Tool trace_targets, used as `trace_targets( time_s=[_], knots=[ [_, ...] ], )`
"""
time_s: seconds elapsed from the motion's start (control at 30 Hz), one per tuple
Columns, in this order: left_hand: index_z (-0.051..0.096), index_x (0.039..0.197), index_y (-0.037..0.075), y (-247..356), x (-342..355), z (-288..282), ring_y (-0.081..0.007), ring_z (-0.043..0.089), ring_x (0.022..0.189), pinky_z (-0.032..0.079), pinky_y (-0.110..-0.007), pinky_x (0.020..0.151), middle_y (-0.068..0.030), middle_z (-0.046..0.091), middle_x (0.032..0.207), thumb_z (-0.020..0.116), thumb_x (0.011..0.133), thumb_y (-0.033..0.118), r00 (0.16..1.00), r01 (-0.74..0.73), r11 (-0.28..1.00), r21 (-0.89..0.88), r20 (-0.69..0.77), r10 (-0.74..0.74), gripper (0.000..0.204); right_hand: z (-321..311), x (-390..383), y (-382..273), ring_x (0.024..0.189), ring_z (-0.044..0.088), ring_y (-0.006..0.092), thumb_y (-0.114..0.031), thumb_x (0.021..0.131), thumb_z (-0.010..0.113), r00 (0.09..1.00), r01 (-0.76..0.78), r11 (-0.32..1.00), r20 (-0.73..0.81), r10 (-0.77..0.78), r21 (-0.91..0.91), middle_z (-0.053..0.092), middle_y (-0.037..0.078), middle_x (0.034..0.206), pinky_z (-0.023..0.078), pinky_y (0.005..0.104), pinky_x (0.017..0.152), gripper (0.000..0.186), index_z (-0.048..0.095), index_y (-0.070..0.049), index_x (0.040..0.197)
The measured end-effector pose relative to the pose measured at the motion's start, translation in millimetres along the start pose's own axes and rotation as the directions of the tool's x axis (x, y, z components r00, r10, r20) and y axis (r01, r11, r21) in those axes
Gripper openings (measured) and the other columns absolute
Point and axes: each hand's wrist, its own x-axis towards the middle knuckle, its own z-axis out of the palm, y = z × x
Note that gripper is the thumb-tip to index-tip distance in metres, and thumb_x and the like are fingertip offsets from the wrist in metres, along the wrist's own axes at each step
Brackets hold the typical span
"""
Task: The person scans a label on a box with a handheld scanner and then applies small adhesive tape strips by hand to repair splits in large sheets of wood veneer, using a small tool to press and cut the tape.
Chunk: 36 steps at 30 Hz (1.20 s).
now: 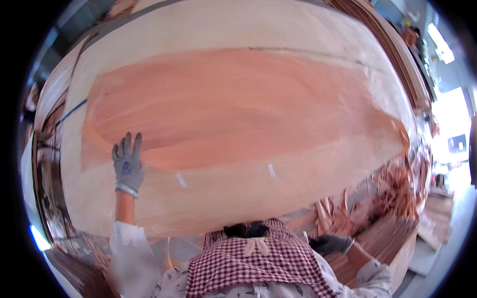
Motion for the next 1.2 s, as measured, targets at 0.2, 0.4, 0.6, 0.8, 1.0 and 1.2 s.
trace_targets(
  time_s=[0.2, 0.4, 0.6, 0.8, 1.0, 1.2],
  knots=[
    [0.046, 0.126, 0.001, 103.8, 2.8, -68.7, -0.0295, 0.046, 0.117, 0.034, -0.037, 0.099, -0.0173, 0.051, 0.122, 0.051, 0.085, 0.012, 0.938, -0.024, 0.402, -0.915, 0.119, 0.327, 0.042, -26.9, -14.1, 0.9, 0.072, 0.055, 0.0078, -0.021, 0.084, 0.062, 0.897, 0.17, 0.952, -0.361, -0.256, -0.254, 0.061, 0.0, 0.077, 0.046, 0.0241, 0.064, 0.027, 0.061, -0.002, 0.103],
    [0.06, 0.105, 0.0, 204.9, -39.0, -121.5, -0.0258, 0.058, 0.093, 0.043, -0.034, 0.084, -0.0149, 0.06, 0.098, 0.054, 0.083, 0.013, 0.201, 0.439, 0.002, -0.898, 0.101, 0.974, 0.026, -13.0, 15.3, 23.6, 0.07, 0.055, 0.0125, -0.024, 0.087, 0.057, 0.83, 0.344, 0.875, -0.325, -0.454, -0.342, 0.062, 0.005, 0.081, 0.046, 0.0265, 0.065, 0.029, 0.059, 0.0, 0.102],
    [0.059, 0.105, -0.004, 222.1, -35.9, -119.7, -0.025, 0.057, 0.098, 0.042, -0.034, 0.088, -0.0147, 0.061, 0.104, 0.05, 0.087, 0.01, 0.228, 0.423, -0.094, -0.901, 0.006, 0.974, 0.025, -0.7, 34.0, 47.6, 0.066, 0.056, 0.0135, -0.036, 0.083, 0.063, 0.882, 0.105, 0.961, -0.422, -0.209, -0.256, 0.058, 0.005, 0.076, 0.048, 0.0267, 0.062, 0.041, 0.059, 0.002, 0.1],
    [0.059, 0.105, -0.004, 224.3, -34.5, -122.6, -0.0244, 0.057, 0.097, 0.042, -0.033, 0.088, -0.014, 0.062, 0.102, 0.049, 0.087, 0.01, 0.251, 0.438, -0.081, -0.895, 0.036, 0.967, 0.025, 16.4, 34.5, 41.5, 0.06, 0.051, 0.0063, -0.023, 0.081, 0.066, 0.836, 0.336, 0.937, -0.486, -0.253, 0.091, 0.06, 0.001, 0.076, 0.04, 0.0201, 0.051, 0.022, 0.062, -0.004, 0.092],
    [0.06, 0.105, -0.002, 219.4, -36.0, -120.7, -0.0188, 0.057, 0.097, 0.042, -0.03, 0.086, -0.0126, 0.062, 0.102, 0.048, 0.088, 0.01, 0.297, 0.453, -0.086, -0.887, 0.06, 0.953, 0.025, 11.2, 12.9, -2.3, 0.052, 0.044, 0.0028, -0.01, 0.081, 0.062, 0.74, 0.64, 0.652, -0.557, -0.378, 0.407, 0.063, 0.004, 0.081, 0.029, 0.0162, 0.045, 0.025, 0.056, -0.005, 0.104],
    [0.061, 0.099, 0.001, 245.2, -32.8, -102.0, -0.0108, 0.057, 0.071, 0.045, -0.023, 0.065, -0.0051, 0.061, 0.082, 0.052, 0.091, 0.026, 0.424, 0.612, -0.011, -0.79, 0.316, 0.849, 0.028, 29.1, 7.0, -83.9, 0.059, 0.052, 0.0071, -0.009, 0.081, 0.061, 0.687, 0.725, 0.604, -0.424, -0.59, 0.332, 0.063, 0.006, 0.081, 0.036, 0.0186, 0.05, 0.024, 0.055, -0.003, 0.103]
  ],
)
